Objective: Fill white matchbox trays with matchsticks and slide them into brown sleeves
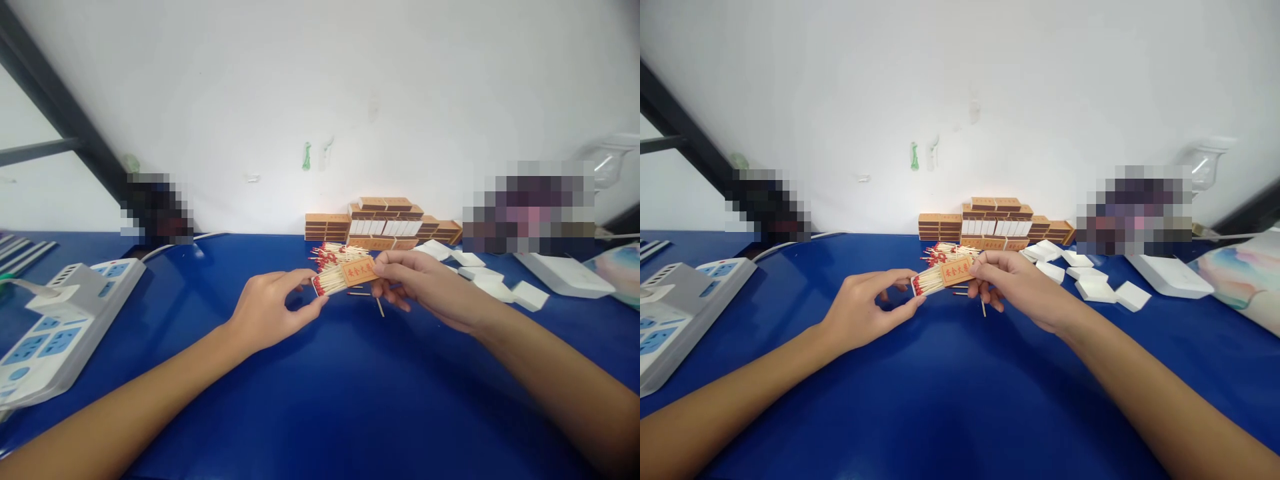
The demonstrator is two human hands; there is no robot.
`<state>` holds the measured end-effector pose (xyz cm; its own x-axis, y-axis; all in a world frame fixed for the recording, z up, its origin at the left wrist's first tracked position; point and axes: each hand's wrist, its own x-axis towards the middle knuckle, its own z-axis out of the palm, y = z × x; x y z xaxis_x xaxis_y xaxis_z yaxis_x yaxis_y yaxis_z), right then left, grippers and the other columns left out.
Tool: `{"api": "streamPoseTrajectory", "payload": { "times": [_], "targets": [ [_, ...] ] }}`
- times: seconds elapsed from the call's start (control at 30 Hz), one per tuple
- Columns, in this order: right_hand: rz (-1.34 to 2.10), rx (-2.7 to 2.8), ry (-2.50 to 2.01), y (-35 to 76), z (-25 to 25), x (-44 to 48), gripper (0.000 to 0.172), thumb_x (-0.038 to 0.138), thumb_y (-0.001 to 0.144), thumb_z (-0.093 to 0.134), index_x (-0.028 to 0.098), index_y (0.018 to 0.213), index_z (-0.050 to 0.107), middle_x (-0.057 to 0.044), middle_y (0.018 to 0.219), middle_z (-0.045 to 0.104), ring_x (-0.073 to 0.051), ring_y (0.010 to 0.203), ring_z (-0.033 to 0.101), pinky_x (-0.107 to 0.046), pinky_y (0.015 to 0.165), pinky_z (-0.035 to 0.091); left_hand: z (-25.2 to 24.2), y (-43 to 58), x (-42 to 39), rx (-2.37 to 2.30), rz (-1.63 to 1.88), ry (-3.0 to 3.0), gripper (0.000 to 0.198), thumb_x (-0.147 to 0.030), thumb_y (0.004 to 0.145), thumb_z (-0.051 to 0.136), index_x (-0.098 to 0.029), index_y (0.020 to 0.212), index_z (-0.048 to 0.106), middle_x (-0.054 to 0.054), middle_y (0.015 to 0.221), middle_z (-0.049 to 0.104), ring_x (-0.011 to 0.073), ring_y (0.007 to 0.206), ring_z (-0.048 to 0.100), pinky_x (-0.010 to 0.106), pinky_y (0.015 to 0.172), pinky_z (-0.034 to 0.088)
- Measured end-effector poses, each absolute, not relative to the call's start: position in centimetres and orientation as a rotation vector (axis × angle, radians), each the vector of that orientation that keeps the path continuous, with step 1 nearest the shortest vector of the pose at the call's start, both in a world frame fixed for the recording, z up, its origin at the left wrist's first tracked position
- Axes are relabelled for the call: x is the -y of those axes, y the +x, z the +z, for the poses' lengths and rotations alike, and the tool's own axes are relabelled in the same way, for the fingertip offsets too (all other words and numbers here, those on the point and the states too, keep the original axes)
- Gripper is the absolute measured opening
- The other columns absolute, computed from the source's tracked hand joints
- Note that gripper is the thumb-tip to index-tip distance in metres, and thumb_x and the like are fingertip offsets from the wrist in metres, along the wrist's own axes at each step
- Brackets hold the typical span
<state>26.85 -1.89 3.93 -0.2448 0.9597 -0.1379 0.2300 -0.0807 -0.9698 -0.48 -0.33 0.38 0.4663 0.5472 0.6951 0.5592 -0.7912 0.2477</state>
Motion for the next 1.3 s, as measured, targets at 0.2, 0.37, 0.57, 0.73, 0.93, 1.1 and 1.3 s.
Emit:
{"api": "streamPoseTrajectory", "payload": {
  "times": [0.2, 0.37, 0.57, 0.73, 0.93, 1.1, 1.3],
  "targets": [
    [1.411, 1.478, -1.306, 26.4, 4.0, 2.2, 0.031, 0.047, 0.093, 0.068, 0.019, 0.083, 0.057, -0.004, 0.074, 0.071, -0.011, 0.055, 0.058, -0.023, 0.046, 0.039, 0.3, -0.5, 0.1, 0.937, -1.28, -2.684, 0.028, -0.035, 0.09, 0.076, -0.019, 0.112, 0.07, -0.002, 0.087, 0.078, 0.0117, 0.066, 0.07, 0.023, 0.057, 0.055],
    [1.384, 1.445, -1.252, 25.9, 3.7, 2.4, 0.037, 0.049, 0.096, 0.065, 0.023, 0.118, 0.05, -0.003, 0.078, 0.073, -0.015, 0.057, 0.064, -0.023, 0.044, 0.04, 0.4, -0.5, 0.3, 0.923, -1.29, -2.702, 0.028, -0.036, 0.09, 0.076, -0.018, 0.111, 0.071, 0.0, 0.087, 0.078, 0.0124, 0.068, 0.071, 0.024, 0.058, 0.056],
    [1.347, 1.536, -1.16, 24.7, 2.8, 3.1, 0.039, 0.059, 0.101, 0.055, 0.025, 0.121, 0.052, 0.003, 0.075, 0.063, -0.014, 0.056, 0.062, -0.024, 0.044, 0.044, 0.5, -0.6, 0.2, 0.939, -1.31, -2.768, 0.029, -0.036, 0.09, 0.076, -0.018, 0.113, 0.072, 0.001, 0.087, 0.078, 0.0123, 0.067, 0.069, 0.024, 0.061, 0.057],
    [1.316, 1.551, -1.12, 23.8, 2.0, 3.8, 0.037, 0.061, 0.103, 0.048, 0.025, 0.112, 0.05, 0.005, 0.072, 0.057, -0.012, 0.051, 0.054, -0.025, 0.044, 0.045, 0.5, -0.7, 0.2, 0.906, -1.29, -2.872, 0.029, -0.038, 0.09, 0.076, -0.018, 0.111, 0.073, 0.003, 0.087, 0.077, 0.0126, 0.068, 0.069, 0.024, 0.062, 0.057],
    [1.31, 1.46, -1.121, 23.5, 2.4, 4.0, 0.036, 0.061, 0.101, 0.052, 0.026, 0.11, 0.05, 0.006, 0.067, 0.055, -0.013, 0.051, 0.055, -0.024, 0.043, 0.043, 0.9, -0.3, 0.6, 0.932, -1.375, -2.978, 0.03, -0.035, 0.088, 0.078, -0.018, 0.113, 0.074, 0.002, 0.088, 0.076, 0.0113, 0.068, 0.067, 0.023, 0.06, 0.056],
    [1.293, 1.405, -1.138, 22.8, 2.2, 4.4, 0.039, 0.063, 0.099, 0.055, 0.026, 0.11, 0.049, 0.005, 0.068, 0.057, -0.013, 0.051, 0.055, -0.024, 0.042, 0.042, 1.2, 0.0, 0.9, 1.115, -1.401, -3.195, 0.04, -0.03, 0.09, 0.076, -0.021, 0.128, 0.069, 0.003, 0.092, 0.07, 0.0122, 0.075, 0.066, 0.021, 0.058, 0.057],
    [1.311, 1.396, -1.132, 22.6, 2.1, 4.6, 0.042, 0.066, 0.097, 0.056, 0.026, 0.111, 0.051, 0.005, 0.069, 0.057, -0.013, 0.052, 0.055, -0.024, 0.042, 0.042, 1.3, 0.3, 1.2, 1.12, -1.403, -3.259, 0.038, -0.03, 0.091, 0.072, -0.02, 0.128, 0.067, 0.005, 0.096, 0.068, 0.0122, 0.073, 0.064, 0.023, 0.058, 0.058]
  ]
}}
